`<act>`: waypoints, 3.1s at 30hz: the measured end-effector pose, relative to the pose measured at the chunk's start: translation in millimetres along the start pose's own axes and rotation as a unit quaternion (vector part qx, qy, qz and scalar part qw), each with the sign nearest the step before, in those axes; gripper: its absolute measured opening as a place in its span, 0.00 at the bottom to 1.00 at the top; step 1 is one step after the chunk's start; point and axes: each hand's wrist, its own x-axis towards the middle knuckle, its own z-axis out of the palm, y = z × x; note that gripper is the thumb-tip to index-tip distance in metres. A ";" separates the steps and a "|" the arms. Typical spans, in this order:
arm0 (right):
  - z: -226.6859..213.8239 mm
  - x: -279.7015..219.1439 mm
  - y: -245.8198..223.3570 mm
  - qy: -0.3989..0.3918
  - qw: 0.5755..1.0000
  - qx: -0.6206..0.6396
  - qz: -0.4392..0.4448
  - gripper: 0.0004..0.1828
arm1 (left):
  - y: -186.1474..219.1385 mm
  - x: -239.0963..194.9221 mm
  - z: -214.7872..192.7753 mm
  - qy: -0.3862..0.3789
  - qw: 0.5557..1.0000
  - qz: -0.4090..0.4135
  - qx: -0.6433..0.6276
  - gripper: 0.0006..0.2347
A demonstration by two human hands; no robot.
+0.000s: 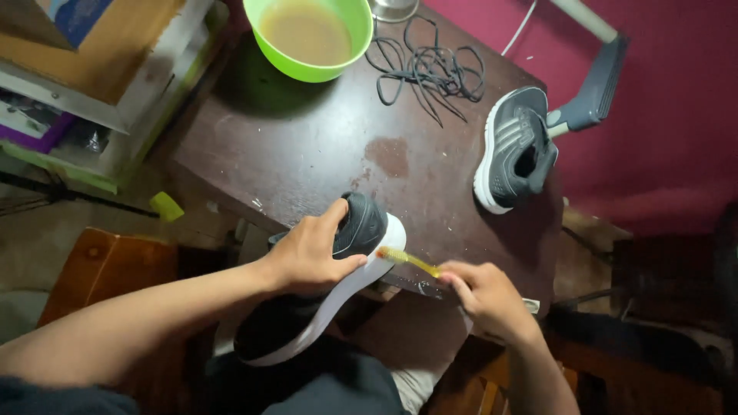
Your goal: The person cleans a grey and white sneaker using a yellow toothbrush and a liquid solution from a green bowl. They scrub the shoe's sole, upper fabric, and white midsole, repeatedly dipping the brush into the bowl to wet it.
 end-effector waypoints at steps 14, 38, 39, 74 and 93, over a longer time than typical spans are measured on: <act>-11.6 1.0 1.1 -0.060 0.994 0.035 0.085 0.14 | 1.4 -10.5 11.8 -0.006 0.999 0.039 0.028 0.24; -15.0 21.3 30.7 -0.029 0.990 0.120 0.075 0.18 | -7.5 -5.3 14.7 0.027 0.998 0.059 -0.011 0.23; -13.8 22.8 32.1 -0.026 0.990 0.118 0.072 0.18 | -6.6 -2.1 11.9 0.030 0.998 0.062 -0.009 0.23; 64.1 -41.5 -34.3 0.035 0.994 -0.066 0.078 0.15 | -31.5 26.2 -0.3 -0.030 0.988 -0.020 -0.150 0.16; 59.9 -36.0 -34.9 0.137 0.985 -0.098 0.034 0.10 | -38.6 31.5 7.4 -0.028 0.988 -0.012 -0.154 0.27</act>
